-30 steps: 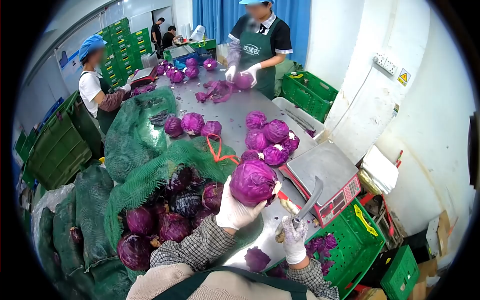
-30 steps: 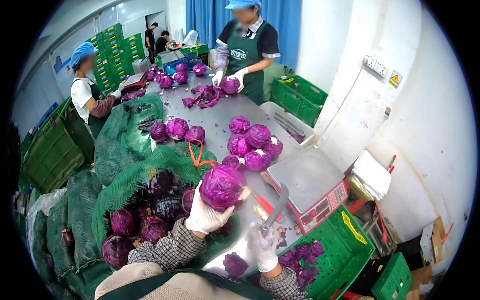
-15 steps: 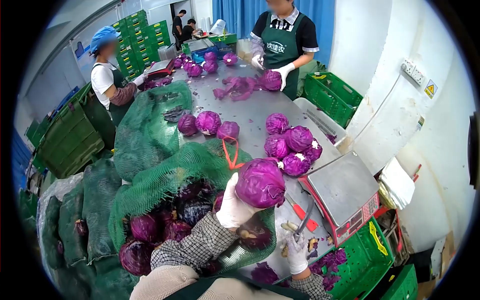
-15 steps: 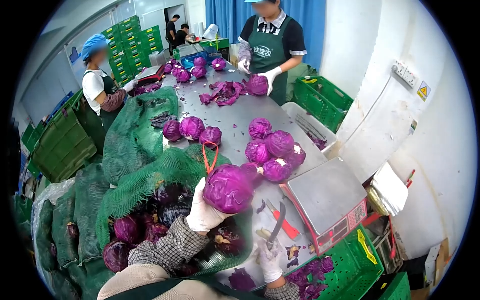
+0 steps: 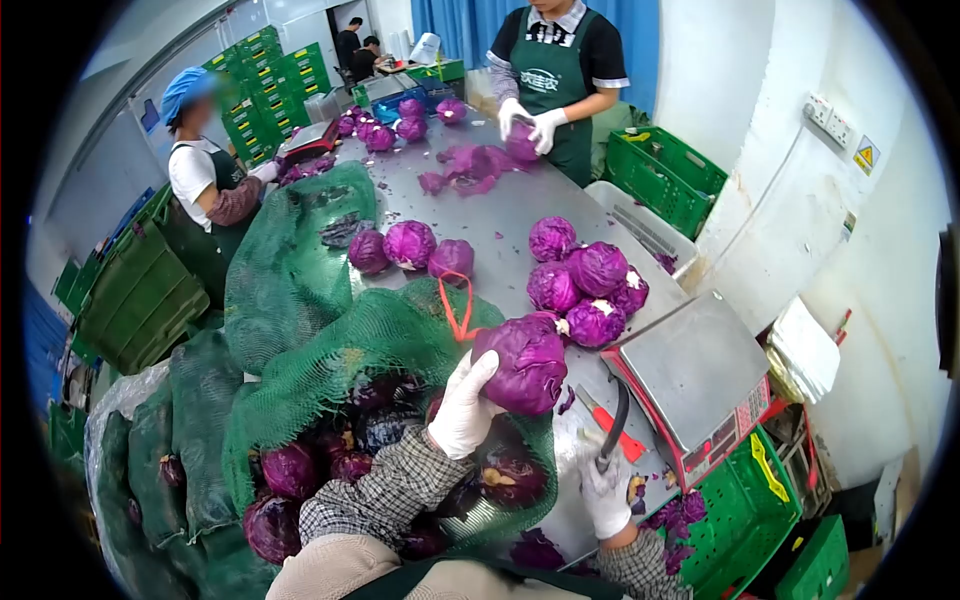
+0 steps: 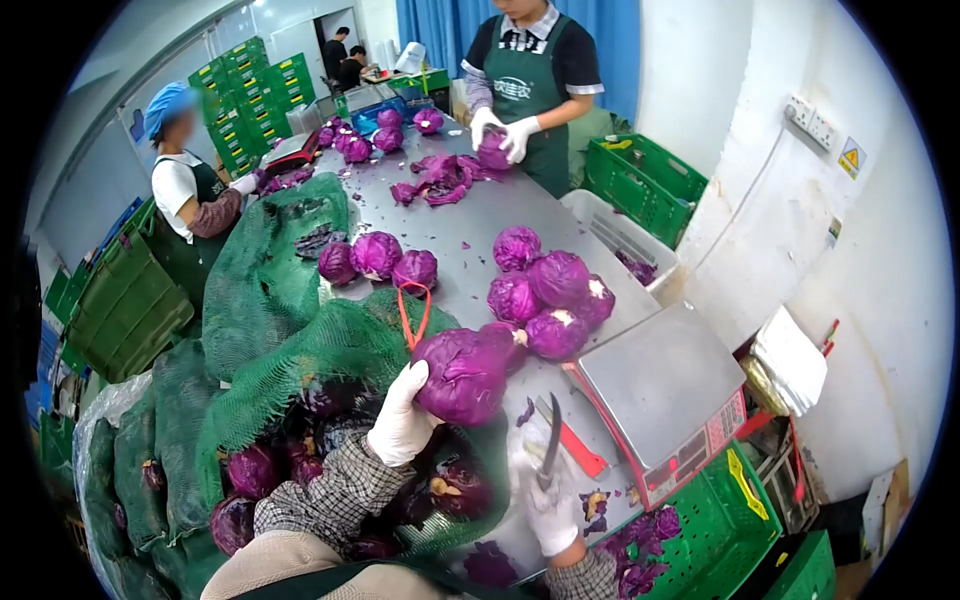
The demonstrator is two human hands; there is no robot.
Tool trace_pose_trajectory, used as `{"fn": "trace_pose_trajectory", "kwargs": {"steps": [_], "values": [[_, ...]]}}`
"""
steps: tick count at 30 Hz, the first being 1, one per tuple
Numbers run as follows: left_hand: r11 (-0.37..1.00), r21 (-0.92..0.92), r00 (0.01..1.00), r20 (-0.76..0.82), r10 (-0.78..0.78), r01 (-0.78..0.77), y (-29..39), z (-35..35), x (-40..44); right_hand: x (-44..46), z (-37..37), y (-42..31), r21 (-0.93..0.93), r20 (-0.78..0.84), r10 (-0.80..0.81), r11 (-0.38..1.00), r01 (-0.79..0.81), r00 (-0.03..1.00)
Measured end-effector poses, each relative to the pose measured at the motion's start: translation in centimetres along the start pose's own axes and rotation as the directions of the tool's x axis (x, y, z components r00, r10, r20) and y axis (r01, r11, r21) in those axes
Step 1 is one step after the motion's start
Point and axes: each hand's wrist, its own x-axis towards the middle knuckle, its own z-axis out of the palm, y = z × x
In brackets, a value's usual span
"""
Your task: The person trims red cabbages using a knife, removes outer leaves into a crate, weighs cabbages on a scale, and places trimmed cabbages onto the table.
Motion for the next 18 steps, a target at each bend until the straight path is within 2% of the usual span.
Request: {"fn": "trace_pose_trajectory", "kwargs": {"steps": [2,4,5,7,11,12,15,18], "values": [[1.0,0.03,1.0,-0.006,-0.001,0.001,-0.5,0.7,-0.2,5.4,-1.4,-1.3,0.201,-0.151,-0.005,0.979,0.036,0.989],[0.996,0.089,1.0,-0.015,0.009,-0.008,-1.1,1.3,-0.7,9.3,-2.3,-3.2,0.373,-0.2,0.11,0.928,-0.028,0.974],[0.993,0.111,0.999,-0.024,0.035,-0.033,-1.4,1.6,-0.9,10.8,-2.6,-3.6,0.4,-0.224,0.074,0.916,0.023,0.972],[0.984,0.153,0.994,-0.046,0.098,-0.09,-1.9,2.2,-1.2,11.4,-2.9,-4.3,0.41,-0.084,0.136,0.908,-0.09,0.987],[0.957,0.229,0.975,-0.089,0.202,-0.177,-2.4,2.4,-1.4,10.9,-2.3,-4.2,0.378,-0.129,0.172,0.919,-0.112,0.976],[0.95,0.253,0.972,-0.096,0.215,-0.185,-2.6,2.3,-1.4,10.9,-2.4,-4.4,0.423,-0.121,0.221,0.894,-0.152,0.968],[0.924,0.326,0.963,-0.108,0.247,-0.2,-2.9,2.4,-1.4,10.8,-2.6,-3.2,0.36,-0.067,0.141,0.927,-0.108,0.988],[0.88,0.421,0.951,-0.107,0.291,-0.221,-3.0,2.7,-1.5,10.8,-3.3,-2.8,0.39,0.011,0.111,0.915,-0.106,0.994]]}}
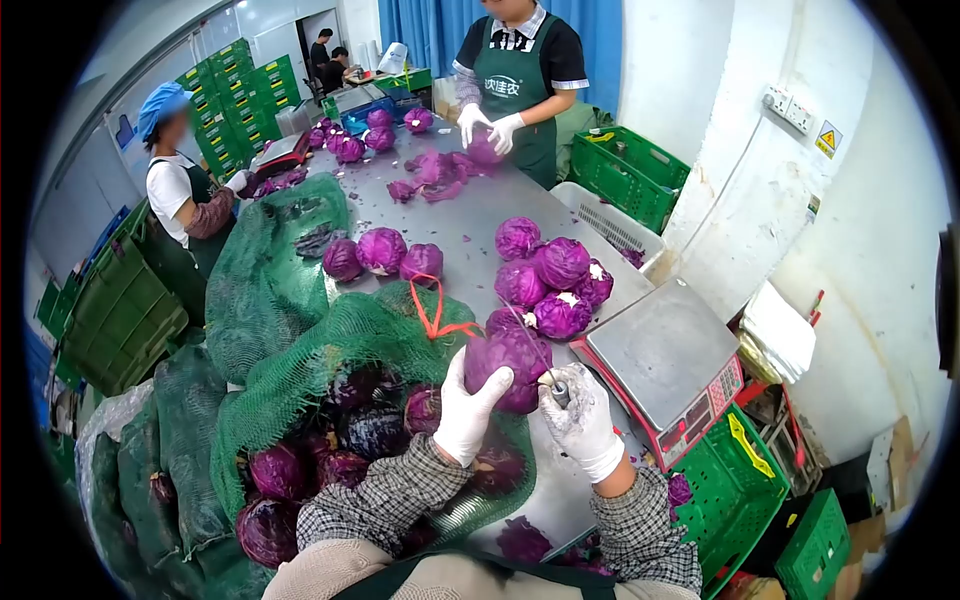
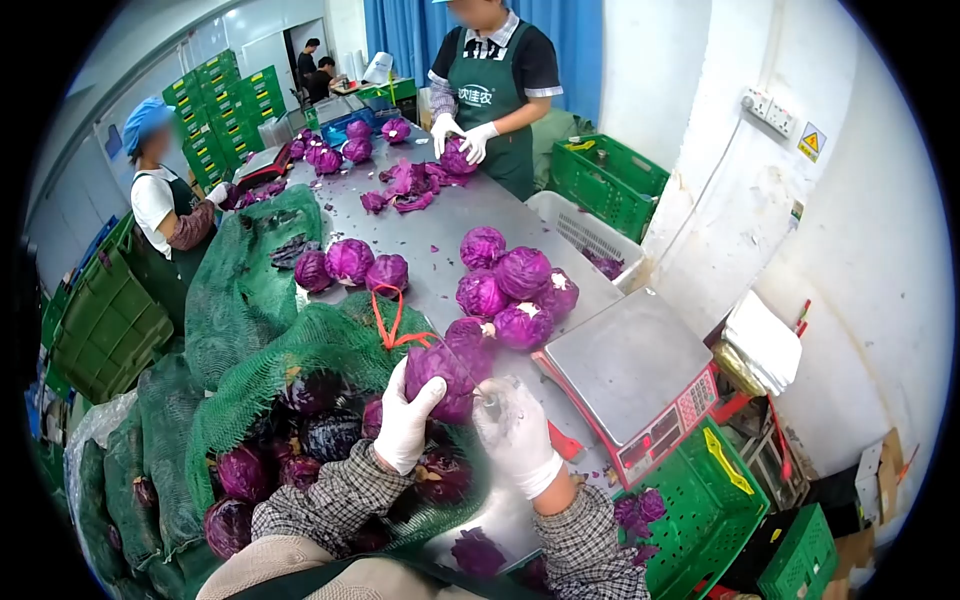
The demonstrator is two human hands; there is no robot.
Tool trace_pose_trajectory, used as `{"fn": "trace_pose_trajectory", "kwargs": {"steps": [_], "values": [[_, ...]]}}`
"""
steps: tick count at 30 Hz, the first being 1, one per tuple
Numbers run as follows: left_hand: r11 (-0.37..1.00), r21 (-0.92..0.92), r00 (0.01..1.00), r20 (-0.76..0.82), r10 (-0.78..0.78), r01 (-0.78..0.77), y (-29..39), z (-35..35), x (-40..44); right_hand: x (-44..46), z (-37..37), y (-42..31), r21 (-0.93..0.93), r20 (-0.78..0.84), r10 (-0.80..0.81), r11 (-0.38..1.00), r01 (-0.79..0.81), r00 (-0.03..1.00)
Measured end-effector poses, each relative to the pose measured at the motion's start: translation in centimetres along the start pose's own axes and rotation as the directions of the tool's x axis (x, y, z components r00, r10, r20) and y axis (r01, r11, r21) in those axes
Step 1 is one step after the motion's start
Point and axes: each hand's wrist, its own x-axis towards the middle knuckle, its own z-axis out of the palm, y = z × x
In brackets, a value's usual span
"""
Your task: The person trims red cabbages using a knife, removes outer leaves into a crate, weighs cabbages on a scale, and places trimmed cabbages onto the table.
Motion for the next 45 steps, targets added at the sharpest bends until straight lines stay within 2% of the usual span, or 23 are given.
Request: {"fn": "trace_pose_trajectory", "kwargs": {"steps": [2,5,6,7,8,9,10,11,12,13,15,17,19,22,27,28,33,35,37,39,40,42,45], "values": [[0.993,0.096,0.997,-0.017,0.072,-0.07,-0.1,0.2,0.0,-0.2,0.2,-0.6,-0.007,-0.016,0.041,0.999,-0.041,0.999],[0.832,0.471,0.94,-0.017,0.34,-0.292,-2.6,-1.2,1.6,-1.0,1.2,-1.6,0.087,0.077,0.062,0.994,-0.069,0.995],[0.95,0.241,0.973,-0.071,0.219,-0.196,-1.7,-0.5,1.3,-0.5,1.0,-1.6,-0.001,0.065,-0.102,0.995,0.102,0.993],[0.966,0.2,0.984,-0.04,0.175,-0.164,-1.5,-0.8,1.4,0.0,0.0,-2.2,0.227,0.077,0.136,0.962,-0.15,0.988],[0.998,-0.017,0.999,0.009,0.053,-0.053,-1.7,-1.3,1.8,0.4,-2.0,-3.2,0.437,0.148,0.352,0.815,-0.38,0.924],[0.972,-0.225,0.995,0.077,-0.06,0.076,-1.9,-1.9,2.1,0.4,-3.4,-3.4,0.596,0.273,0.523,0.567,-0.569,0.808],[0.883,-0.341,0.945,0.168,-0.281,0.324,-1.1,-2.3,1.6,0.0,-3.9,-2.7,0.659,0.247,0.542,0.514,-0.549,0.803],[0.872,-0.342,0.933,0.209,-0.292,0.349,-0.7,-2.3,1.4,-0.7,-4.6,-1.8,0.715,0.22,0.559,0.465,-0.522,0.8],[0.861,-0.347,0.921,0.254,-0.295,0.371,-0.5,-2.1,1.5,-1.7,-5.4,0.0,0.65,0.282,0.45,0.56,-0.513,0.848],[0.848,-0.35,0.906,0.298,-0.3,0.397,-0.3,-1.9,1.4,-2.1,-6.2,0.0,0.499,0.363,0.53,0.584,-0.64,0.766],[0.803,-0.404,0.887,0.338,-0.314,0.438,0.1,-1.7,1.4,-3.6,-5.3,0.8,0.387,0.342,0.605,0.607,-0.694,0.719],[0.748,-0.459,0.87,0.362,-0.334,0.479,-0.1,-1.7,1.7,-5.3,-4.8,1.3,0.314,0.199,0.623,0.69,-0.652,0.756],[0.816,-0.401,0.903,0.287,-0.32,0.417,0.1,-1.4,1.6,-6.2,-4.4,1.7,0.35,0.131,0.706,0.624,-0.699,0.696],[0.909,-0.297,0.949,0.207,-0.236,0.291,-0.6,-1.2,1.4,-5.1,-2.6,1.0,0.328,-0.075,0.381,0.882,-0.338,0.922],[0.991,-0.129,0.998,0.052,-0.032,0.038,-1.4,-0.4,0.7,-0.2,1.0,-1.4,0.135,-0.155,-0.004,0.99,0.025,0.988],[0.989,-0.146,0.999,0.019,-0.026,0.029,-1.2,-0.3,0.6,0.0,1.6,-1.6,0.044,-0.146,0.001,0.999,0.006,0.989],[0.997,0.015,0.997,-0.023,0.07,-0.07,-0.9,-0.5,0.4,0.0,2.6,-0.9,0.013,-0.1,0.066,0.998,-0.065,0.993],[0.995,0.072,0.996,-0.055,0.067,-0.063,-1.1,-0.4,0.2,-0.1,2.9,0.0,-0.033,-0.092,0.005,0.999,-0.008,0.996],[0.992,0.085,0.995,-0.033,0.097,-0.094,-1.8,-0.7,0.5,-0.2,3.1,0.3,0.125,-0.061,0.156,0.981,-0.147,0.986],[0.936,0.267,0.972,0.019,0.233,-0.23,-2.2,-1.2,0.8,-0.5,2.6,0.1,0.366,0.037,0.385,0.853,-0.371,0.922],[0.896,0.351,0.96,0.046,0.275,-0.273,-2.3,-1.6,0.9,-0.1,1.7,-0.3,0.486,0.237,0.556,0.642,-0.593,0.796],[0.786,0.502,0.929,0.116,0.35,-0.359,-2.6,-2.3,1.4,-0.2,1.5,0.2,0.562,0.316,0.582,0.522,-0.642,0.75],[0.79,0.483,0.925,0.166,0.341,-0.377,-2.6,-2.7,1.4,-0.8,1.3,1.3,0.7,0.399,0.576,0.312,-0.642,0.714]]}}
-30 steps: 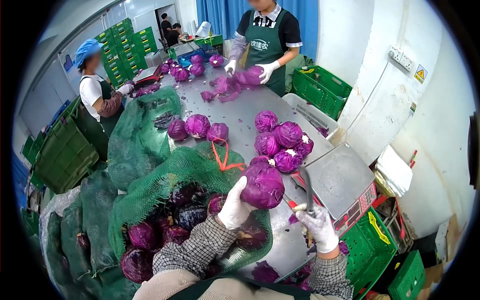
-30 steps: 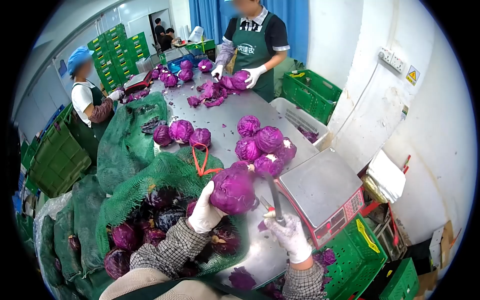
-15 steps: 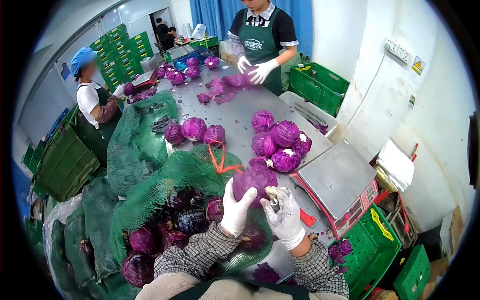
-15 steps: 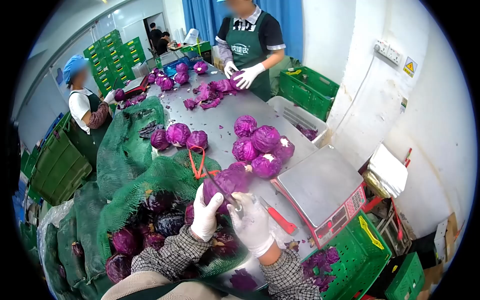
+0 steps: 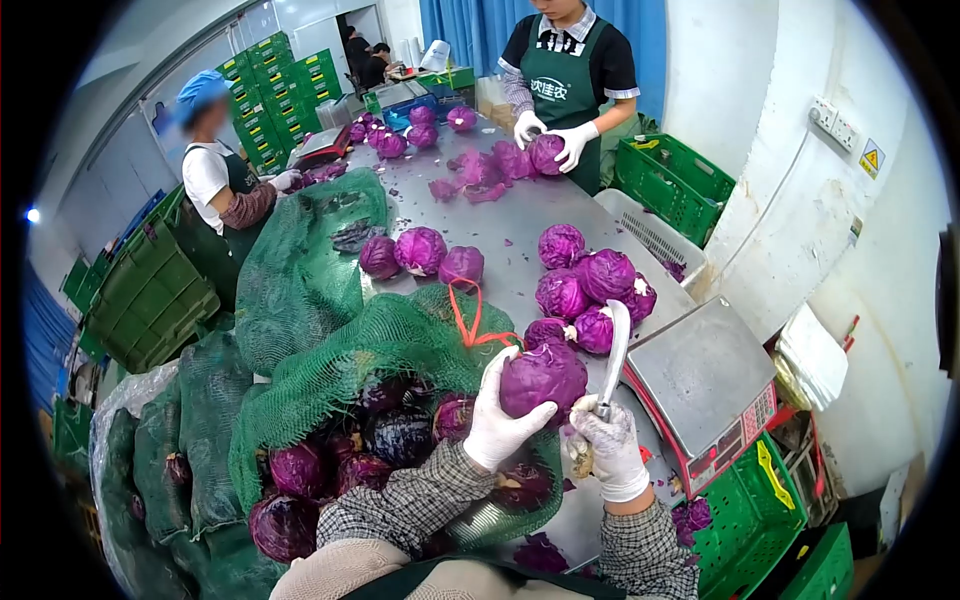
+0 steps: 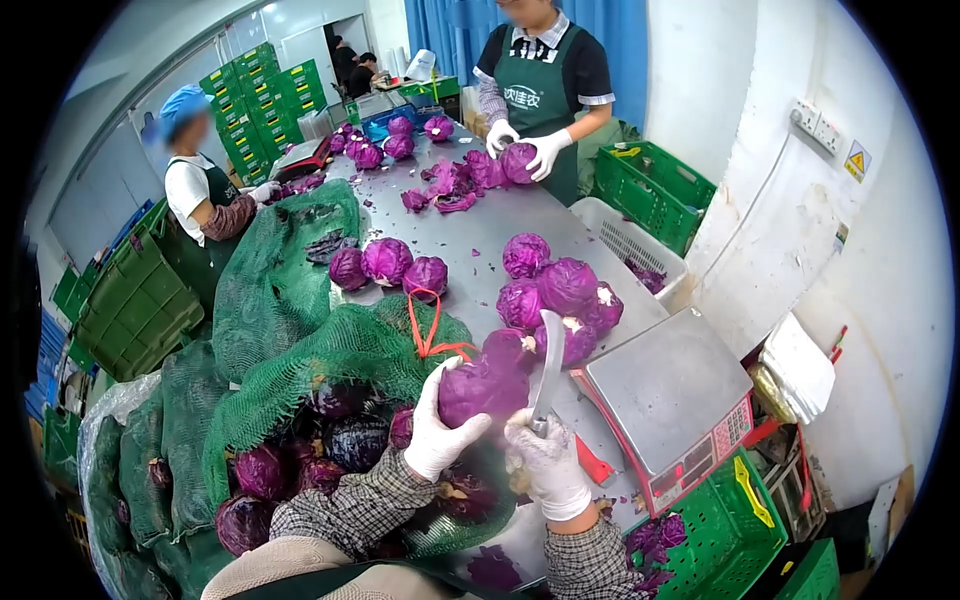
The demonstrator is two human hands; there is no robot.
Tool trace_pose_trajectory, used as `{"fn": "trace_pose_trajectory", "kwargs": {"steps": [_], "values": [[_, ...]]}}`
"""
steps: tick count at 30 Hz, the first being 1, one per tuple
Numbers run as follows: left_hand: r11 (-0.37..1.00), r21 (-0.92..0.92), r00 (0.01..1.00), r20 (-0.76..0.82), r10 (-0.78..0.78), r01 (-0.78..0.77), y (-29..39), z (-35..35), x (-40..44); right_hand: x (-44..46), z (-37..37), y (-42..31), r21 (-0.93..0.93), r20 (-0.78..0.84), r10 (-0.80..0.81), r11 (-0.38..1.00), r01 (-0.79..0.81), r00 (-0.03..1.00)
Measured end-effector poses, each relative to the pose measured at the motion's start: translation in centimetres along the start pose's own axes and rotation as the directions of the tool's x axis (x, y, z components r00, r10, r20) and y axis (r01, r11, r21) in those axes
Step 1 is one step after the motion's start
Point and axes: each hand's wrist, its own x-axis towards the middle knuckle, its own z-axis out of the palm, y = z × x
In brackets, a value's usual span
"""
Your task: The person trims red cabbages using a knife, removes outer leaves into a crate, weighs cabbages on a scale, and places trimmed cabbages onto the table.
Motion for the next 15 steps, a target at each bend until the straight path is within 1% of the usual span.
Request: {"fn": "trace_pose_trajectory", "kwargs": {"steps": [1,2,3,4,6,7,8,10,12,13,14,15], "values": [[0.979,-0.154,0.992,0.016,-0.129,0.13,0.5,0.0,-0.2,-0.1,-0.4,-0.1,0.122,0.026,-0.012,0.992,0.008,1.0],[0.918,-0.302,0.966,0.057,-0.252,0.257,1.0,0.0,-0.1,-0.3,-0.9,-0.3,0.242,0.047,-0.029,0.97,0.017,0.998],[0.737,-0.553,0.919,0.183,-0.349,0.39,0.6,0.1,0.4,-0.5,-1.4,-0.9,0.298,-0.025,0.01,0.955,-0.002,1.0],[0.461,-0.702,0.836,0.402,-0.373,0.543,0.5,-0.2,0.8,-0.7,-2.0,-1.2,0.32,-0.059,-0.053,0.945,0.069,0.997],[0.187,-0.739,0.724,0.519,-0.455,0.647,0.8,-0.1,0.9,-2.2,-3.4,-1.1,0.279,-0.091,-0.083,0.954,0.105,0.992],[0.173,-0.735,0.718,0.536,-0.444,0.655,1.1,0.0,1.1,-2.9,-4.3,-1.0,0.154,-0.034,-0.077,0.985,0.081,0.996],[0.159,-0.732,0.713,0.551,-0.433,0.662,1.5,0.0,1.4,-3.7,-5.3,0.1,0.166,-0.035,-0.045,0.985,0.051,0.998],[0.119,-0.738,0.711,0.574,-0.406,0.664,2.2,0.1,1.5,-5.6,-7.2,1.8,0.034,-0.068,0.014,0.999,-0.011,0.998],[0.068,-0.752,0.717,0.592,-0.369,0.656,2.7,0.4,1.5,-7.9,-7.9,3.2,0.032,-0.221,0.137,0.991,-0.133,0.966],[0.05,-0.751,0.713,0.6,-0.364,0.658,2.8,0.6,1.6,-8.7,-9.1,5.0,-0.079,-0.274,0.084,0.991,-0.109,0.958],[0.032,-0.748,0.706,0.611,-0.358,0.663,2.8,0.8,1.7,-9.6,-10.9,7.2,-0.329,-0.297,-0.028,0.942,-0.074,0.954],[0.013,-0.739,0.695,0.627,-0.351,0.673,2.9,1.4,1.8,-10.9,-10.6,7.5,-0.284,-0.373,-0.005,0.953,-0.109,0.928]]}}
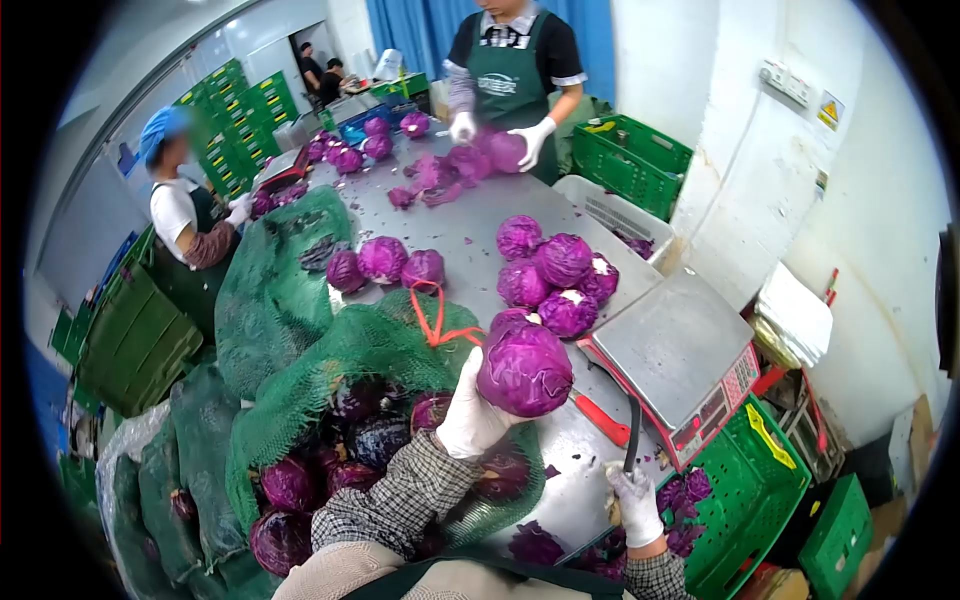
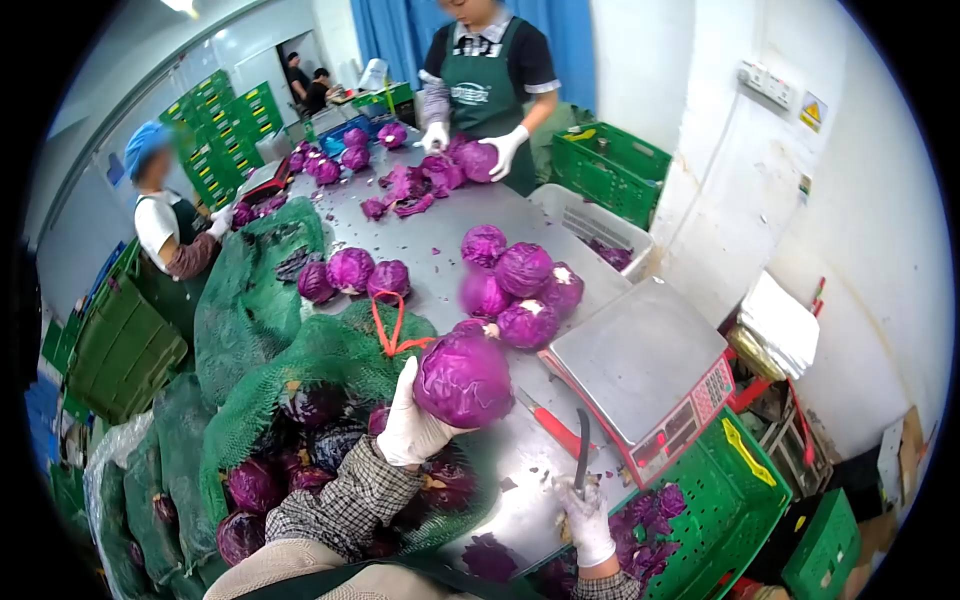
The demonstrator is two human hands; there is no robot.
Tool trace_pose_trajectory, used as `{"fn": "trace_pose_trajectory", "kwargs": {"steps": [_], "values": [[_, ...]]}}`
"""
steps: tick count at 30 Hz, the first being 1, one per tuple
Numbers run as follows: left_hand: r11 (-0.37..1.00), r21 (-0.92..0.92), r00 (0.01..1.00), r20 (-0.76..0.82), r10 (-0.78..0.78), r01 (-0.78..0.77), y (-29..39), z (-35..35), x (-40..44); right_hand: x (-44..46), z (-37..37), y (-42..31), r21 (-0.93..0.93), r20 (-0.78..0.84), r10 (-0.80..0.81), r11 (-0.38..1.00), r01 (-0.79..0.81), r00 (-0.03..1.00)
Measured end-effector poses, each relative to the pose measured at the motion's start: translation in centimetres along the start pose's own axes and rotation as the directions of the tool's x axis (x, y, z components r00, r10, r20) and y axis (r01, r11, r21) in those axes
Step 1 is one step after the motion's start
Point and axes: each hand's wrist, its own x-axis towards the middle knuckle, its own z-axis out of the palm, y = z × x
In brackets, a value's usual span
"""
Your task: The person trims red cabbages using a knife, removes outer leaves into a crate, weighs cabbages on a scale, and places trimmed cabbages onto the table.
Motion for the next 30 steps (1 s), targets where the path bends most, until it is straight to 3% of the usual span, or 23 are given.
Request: {"fn": "trace_pose_trajectory", "kwargs": {"steps": [1,3,4,5,7,9,11,14,17,18,22,25,26,27,29,30], "values": [[0.978,0.193,0.996,-0.02,0.083,-0.078,-0.4,0.7,0.7,-1.4,-0.1,0.3,0.039,-0.076,0.049,0.998,-0.047,0.996],[0.812,0.548,0.972,0.01,0.236,-0.203,-1.7,2.5,2.5,-2.9,-1.9,4.4,0.044,-0.072,0.031,0.999,-0.028,0.997],[0.556,0.767,0.917,0.101,0.385,-0.319,-2.7,3.3,4.0,-3.9,-2.1,5.1,0.09,-0.058,0.074,0.994,-0.069,0.996],[0.367,0.878,0.919,0.173,0.355,-0.308,-3.8,4.4,5.0,-4.7,-2.1,5.4,0.134,-0.039,0.11,0.986,-0.104,0.993],[-0.199,0.878,0.821,0.477,0.315,-0.435,-6.7,3.5,9.5,-6.4,-2.1,6.0,0.179,-0.003,0.181,0.968,-0.177,0.984],[-0.517,0.666,0.705,0.691,0.158,-0.538,-9.7,4.4,12.8,-7.5,-1.5,6.3,0.189,0.005,0.102,0.977,-0.101,0.995],[-0.645,0.521,0.686,0.727,-0.007,-0.559,-12.6,4.5,15.5,-8.1,-1.4,7.7,0.248,0.032,0.104,0.963,-0.109,0.994],[-0.704,0.49,0.737,0.673,-0.07,-0.514,-15.2,5.0,16.8,-9.3,-1.9,6.6,0.285,0.033,0.184,0.94,-0.185,0.982],[-0.672,0.598,0.866,0.481,-0.136,-0.438,-13.5,9.0,15.2,-9.8,-3.4,7.7,0.293,0.002,0.141,0.947,-0.135,0.99],[-0.634,0.63,0.868,0.476,-0.141,-0.449,-12.2,10.0,15.4,-10.0,-3.8,7.7,0.314,-0.014,0.127,0.942,-0.117,0.992],[-0.705,0.527,0.769,0.638,-0.041,-0.475,-7.2,13.5,16.1,-10.1,-4.6,7.0,0.34,0.007,0.166,0.927,-0.158,0.986],[-0.661,0.585,0.767,0.641,0.023,-0.469,-5.0,14.0,15.9,-7.5,-1.9,10.4,0.08,-0.075,-0.199,0.976,0.204,0.977],[-0.66,0.593,0.781,0.624,0.015,-0.461,-5.1,13.5,15.8,-5.6,-0.6,11.7,-0.188,-0.114,-0.47,0.875,0.446,0.875],[-0.659,0.597,0.79,0.613,0.007,-0.457,-5.2,13.1,15.8,-3.8,0.3,11.9,-0.45,-0.069,-0.707,0.652,0.61,0.704],[-0.655,0.617,0.837,0.545,-0.046,-0.437,-5.8,12.2,15.3,-2.7,0.8,9.1,-0.545,-0.04,-0.525,0.725,0.422,0.85],[-0.667,0.596,0.832,0.55,-0.065,-0.446,-5.9,11.6,15.2,-1.7,0.0,9.5,-0.547,0.022,-0.306,0.793,0.268,0.952]]}}
